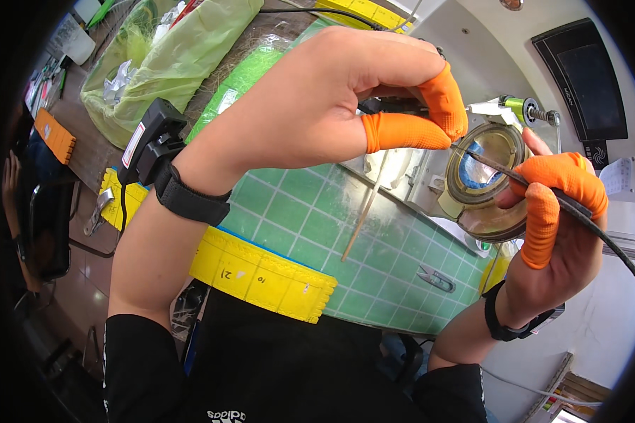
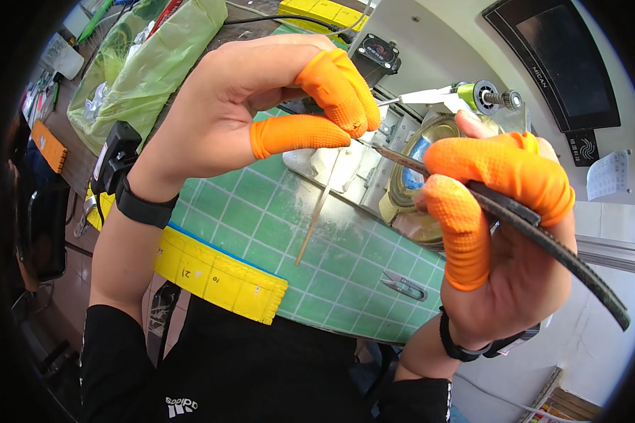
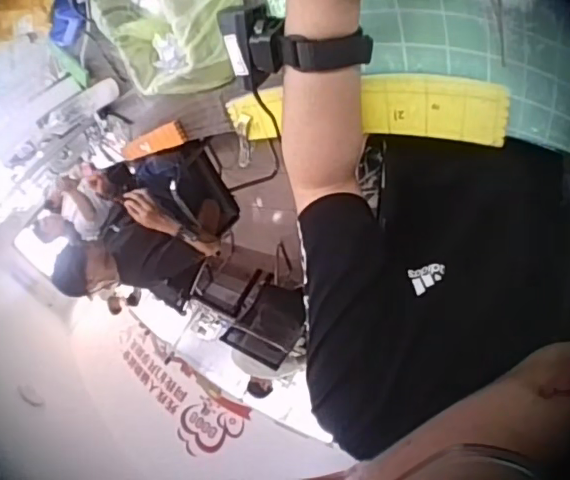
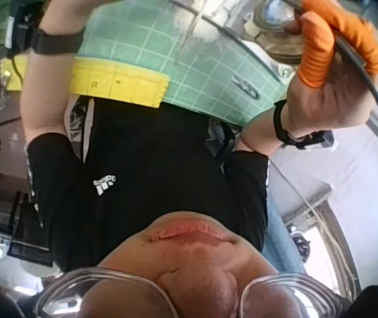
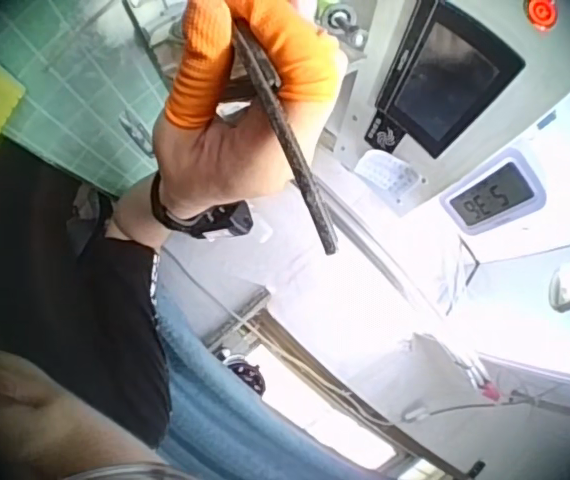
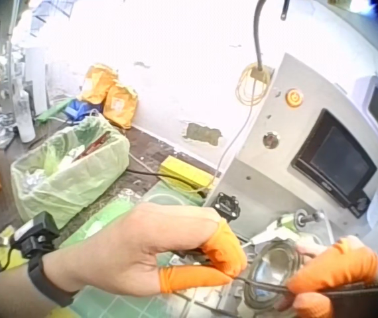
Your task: The recorder is assembling small electronic components, specifically threading a thin wire through a circular device and applying glue.
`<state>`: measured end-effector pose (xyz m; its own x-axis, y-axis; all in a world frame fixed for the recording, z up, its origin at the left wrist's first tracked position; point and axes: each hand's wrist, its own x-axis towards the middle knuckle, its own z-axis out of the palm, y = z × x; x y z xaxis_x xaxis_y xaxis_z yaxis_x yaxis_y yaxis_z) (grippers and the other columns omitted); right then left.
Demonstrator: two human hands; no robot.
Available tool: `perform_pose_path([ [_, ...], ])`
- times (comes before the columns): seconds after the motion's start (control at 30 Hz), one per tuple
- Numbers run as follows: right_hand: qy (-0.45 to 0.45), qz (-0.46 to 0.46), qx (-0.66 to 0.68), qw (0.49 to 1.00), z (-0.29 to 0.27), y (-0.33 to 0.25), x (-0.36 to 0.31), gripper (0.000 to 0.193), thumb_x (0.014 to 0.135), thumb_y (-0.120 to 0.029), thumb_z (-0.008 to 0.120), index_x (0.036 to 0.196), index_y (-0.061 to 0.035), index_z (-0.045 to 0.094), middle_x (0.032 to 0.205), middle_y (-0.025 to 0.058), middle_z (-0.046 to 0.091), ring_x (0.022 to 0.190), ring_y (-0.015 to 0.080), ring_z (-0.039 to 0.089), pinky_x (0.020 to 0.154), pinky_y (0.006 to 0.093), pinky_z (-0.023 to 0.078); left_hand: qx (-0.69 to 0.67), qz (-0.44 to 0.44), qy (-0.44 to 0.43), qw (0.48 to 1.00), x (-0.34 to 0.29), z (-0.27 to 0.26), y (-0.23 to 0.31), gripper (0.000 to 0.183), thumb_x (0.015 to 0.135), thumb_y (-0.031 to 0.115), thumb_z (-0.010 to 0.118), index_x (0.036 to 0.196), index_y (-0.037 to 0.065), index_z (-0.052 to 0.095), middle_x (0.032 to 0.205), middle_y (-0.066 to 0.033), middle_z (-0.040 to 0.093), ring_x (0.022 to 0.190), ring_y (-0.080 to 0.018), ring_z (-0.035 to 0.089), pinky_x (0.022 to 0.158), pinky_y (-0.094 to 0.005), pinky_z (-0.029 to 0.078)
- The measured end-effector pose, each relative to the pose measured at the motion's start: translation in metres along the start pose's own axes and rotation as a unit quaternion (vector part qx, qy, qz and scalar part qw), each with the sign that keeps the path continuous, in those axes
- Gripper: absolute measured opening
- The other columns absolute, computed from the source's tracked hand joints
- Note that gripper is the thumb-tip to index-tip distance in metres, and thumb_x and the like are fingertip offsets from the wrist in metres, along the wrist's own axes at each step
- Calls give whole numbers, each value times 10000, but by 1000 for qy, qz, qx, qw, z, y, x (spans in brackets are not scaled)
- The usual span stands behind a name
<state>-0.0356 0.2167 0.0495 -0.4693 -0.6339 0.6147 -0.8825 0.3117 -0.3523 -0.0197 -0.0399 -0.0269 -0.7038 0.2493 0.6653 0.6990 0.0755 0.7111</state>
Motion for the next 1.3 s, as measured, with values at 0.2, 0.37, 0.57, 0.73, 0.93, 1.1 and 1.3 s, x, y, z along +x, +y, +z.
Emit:
perform_pose_path([
  [0.2,1,-26,-14,1000,3,2,0,170,1006,-46,652,1134,65,634,803,119,702,926,290,727,1147,629,424,6,7,1,1000,1,0,-1,153,884,-9,789,977,-26,669,1033,-127,725,990,-235,723,878,-328,587],
  [0.37,-8,-33,18,999,10,0,5,161,1014,-72,652,1117,51,634,793,111,699,875,254,713,1119,633,449,17,23,-4,1000,1,-1,0,154,882,-6,792,976,-25,672,1036,-131,726,995,-238,724,884,-332,587],
  [0.57,43,23,15,999,-48,-11,-9,207,983,-144,684,1000,48,609,809,156,668,687,199,575,754,433,515,3,7,5,1000,1,0,-1,147,884,-8,789,984,-20,682,1042,-132,727,998,-241,724,887,-328,585],
  [0.73,-344,115,-26,932,-78,-45,-30,234,879,-181,808,916,-24,638,750,133,608,666,277,640,590,383,501,-4,8,0,1000,1,1,2,156,872,-22,792,979,-28,679,1043,-131,721,1012,-235,720,875,-318,579],
  [0.93,-528,288,-112,791,-37,-13,-117,231,828,-179,825,905,-30,666,870,166,702,798,406,691,696,498,554,-2,15,-20,1000,7,4,-1,136,860,-49,778,957,-26,685,1017,-137,711,1004,-266,699,932,-378,554],
  [1.1,-426,371,-100,819,-49,-10,-133,237,845,-186,821,950,-40,667,886,132,702,819,359,711,696,474,555,13,17,-31,999,4,2,-1,150,907,5,770,1028,-30,689,1070,-122,699,1024,-222,682,907,-326,539],
  [1.3,-14,261,-197,945,-71,19,-123,344,800,-93,863,1075,-36,664,985,129,630,900,325,628,794,412,507,105,-6,-14,994,5,6,22,151,877,-9,778,1008,4,704,1048,-99,722,991,-215,686,875,-324,536],
])
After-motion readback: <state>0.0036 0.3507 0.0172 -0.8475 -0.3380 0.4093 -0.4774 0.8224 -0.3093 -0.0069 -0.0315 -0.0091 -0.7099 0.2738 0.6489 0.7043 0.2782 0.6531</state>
